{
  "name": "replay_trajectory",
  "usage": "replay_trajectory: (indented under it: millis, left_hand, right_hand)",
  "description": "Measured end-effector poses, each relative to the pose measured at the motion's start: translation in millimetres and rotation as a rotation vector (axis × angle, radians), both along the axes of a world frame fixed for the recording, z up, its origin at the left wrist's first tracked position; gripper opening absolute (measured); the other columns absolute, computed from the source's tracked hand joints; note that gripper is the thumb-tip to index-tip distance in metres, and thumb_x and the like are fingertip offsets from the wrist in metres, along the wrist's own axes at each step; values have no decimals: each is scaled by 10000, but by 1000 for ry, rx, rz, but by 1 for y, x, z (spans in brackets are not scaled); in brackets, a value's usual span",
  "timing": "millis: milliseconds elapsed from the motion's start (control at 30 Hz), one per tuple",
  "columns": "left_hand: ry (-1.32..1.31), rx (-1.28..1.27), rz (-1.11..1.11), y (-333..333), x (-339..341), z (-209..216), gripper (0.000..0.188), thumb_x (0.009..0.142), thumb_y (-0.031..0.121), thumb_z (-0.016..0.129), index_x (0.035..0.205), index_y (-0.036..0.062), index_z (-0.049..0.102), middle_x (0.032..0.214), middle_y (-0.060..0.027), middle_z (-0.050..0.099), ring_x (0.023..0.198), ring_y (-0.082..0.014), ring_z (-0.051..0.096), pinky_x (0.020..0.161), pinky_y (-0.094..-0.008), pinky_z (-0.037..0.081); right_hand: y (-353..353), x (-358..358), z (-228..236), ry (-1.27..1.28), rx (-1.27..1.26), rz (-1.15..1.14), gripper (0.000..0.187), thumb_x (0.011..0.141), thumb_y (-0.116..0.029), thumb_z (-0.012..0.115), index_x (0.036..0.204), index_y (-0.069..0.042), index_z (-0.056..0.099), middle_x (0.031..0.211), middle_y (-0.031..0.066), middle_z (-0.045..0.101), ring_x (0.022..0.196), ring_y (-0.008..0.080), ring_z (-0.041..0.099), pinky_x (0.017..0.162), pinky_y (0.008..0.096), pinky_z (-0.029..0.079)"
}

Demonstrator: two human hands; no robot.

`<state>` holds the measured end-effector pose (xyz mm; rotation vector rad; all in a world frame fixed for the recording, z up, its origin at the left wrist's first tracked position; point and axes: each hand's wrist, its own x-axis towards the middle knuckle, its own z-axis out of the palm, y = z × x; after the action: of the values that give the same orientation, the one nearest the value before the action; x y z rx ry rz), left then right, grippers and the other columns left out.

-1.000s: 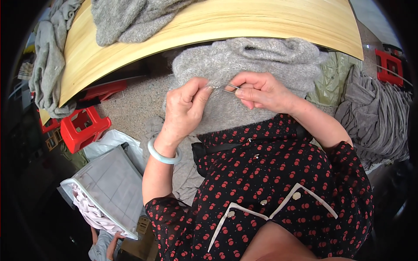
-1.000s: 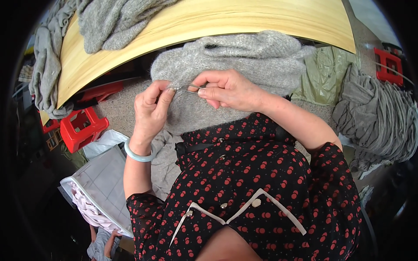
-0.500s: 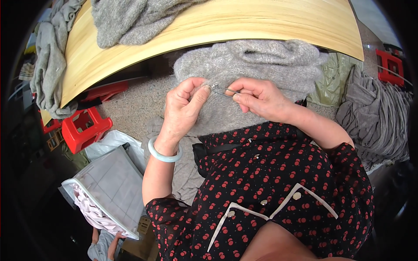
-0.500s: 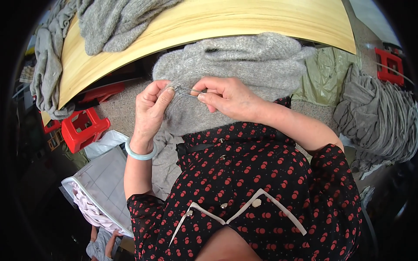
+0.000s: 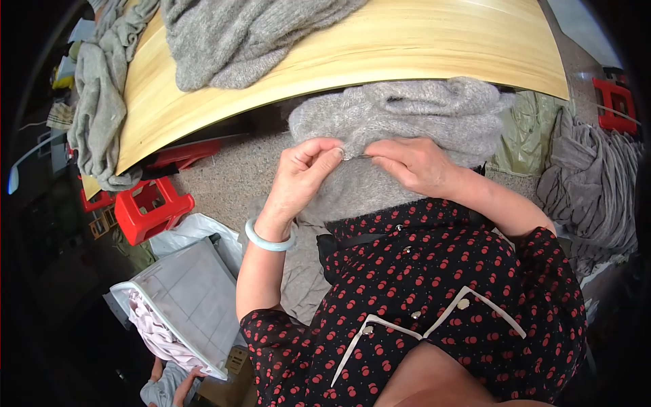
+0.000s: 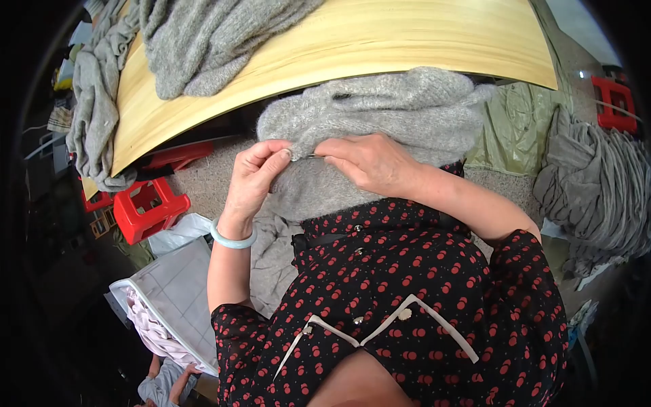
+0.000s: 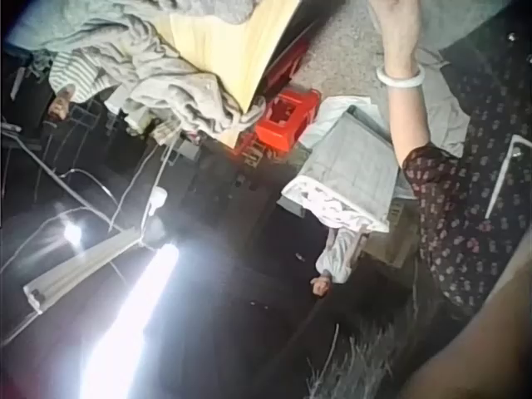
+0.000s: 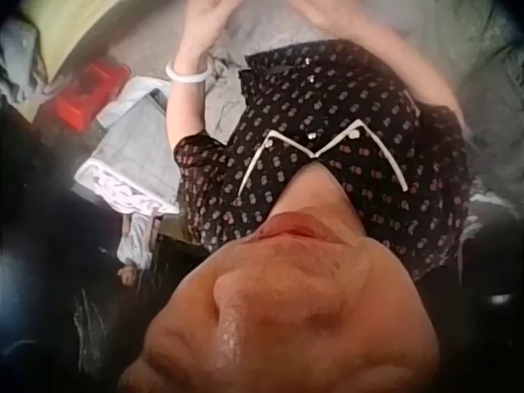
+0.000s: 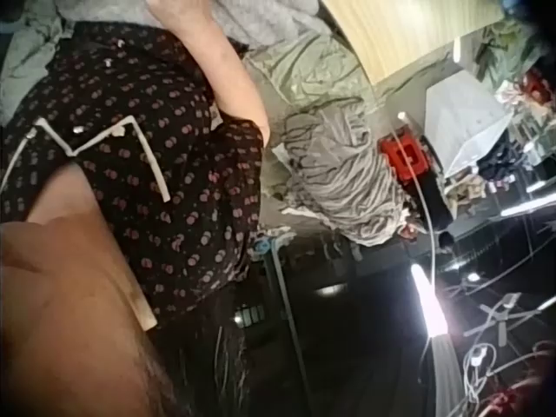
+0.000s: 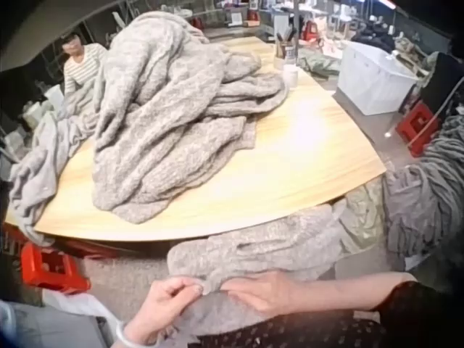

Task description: Attaching decorative metal buckles or pins to grey sweaters at a sewing factory workstation.

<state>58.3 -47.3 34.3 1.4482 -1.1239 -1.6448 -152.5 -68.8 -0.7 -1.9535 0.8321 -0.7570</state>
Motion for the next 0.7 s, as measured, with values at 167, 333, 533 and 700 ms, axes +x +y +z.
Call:
replay_trajectory:
  millis: [167,333,533,700]
  left_hand:
    - [-341,-313,-99,4,-5,-19,120,808,105,594,871,5,619,748,-25,583,695,-67,513,618,-222,435]
    - [-298,-255,-85,9,-12,-21,115,839,105,559,873,2,599,759,8,553,715,-52,488,640,-205,415]
    - [-150,6,-116,0,-6,-34,128,878,148,514,856,43,586,757,79,520,706,-15,437,620,-184,387]
    - [59,112,26,-8,-13,-1,162,891,179,495,774,83,554,672,105,468,593,3,379,520,-165,320]
  right_hand:
    - [-5,-7,-11,86,-29,54,162,799,-98,554,941,-39,607,875,131,625,766,275,617,648,330,495]
    - [-13,-14,15,105,216,180,196,812,-163,511,971,-75,587,791,163,604,707,330,593,628,383,475]
    - [-15,-13,-2,40,63,144,181,805,-134,521,938,-43,601,834,152,611,754,303,597,677,364,475]
    - [-15,-8,-2,-18,-163,50,153,796,-66,544,925,-17,609,811,132,599,719,276,590,639,341,471]
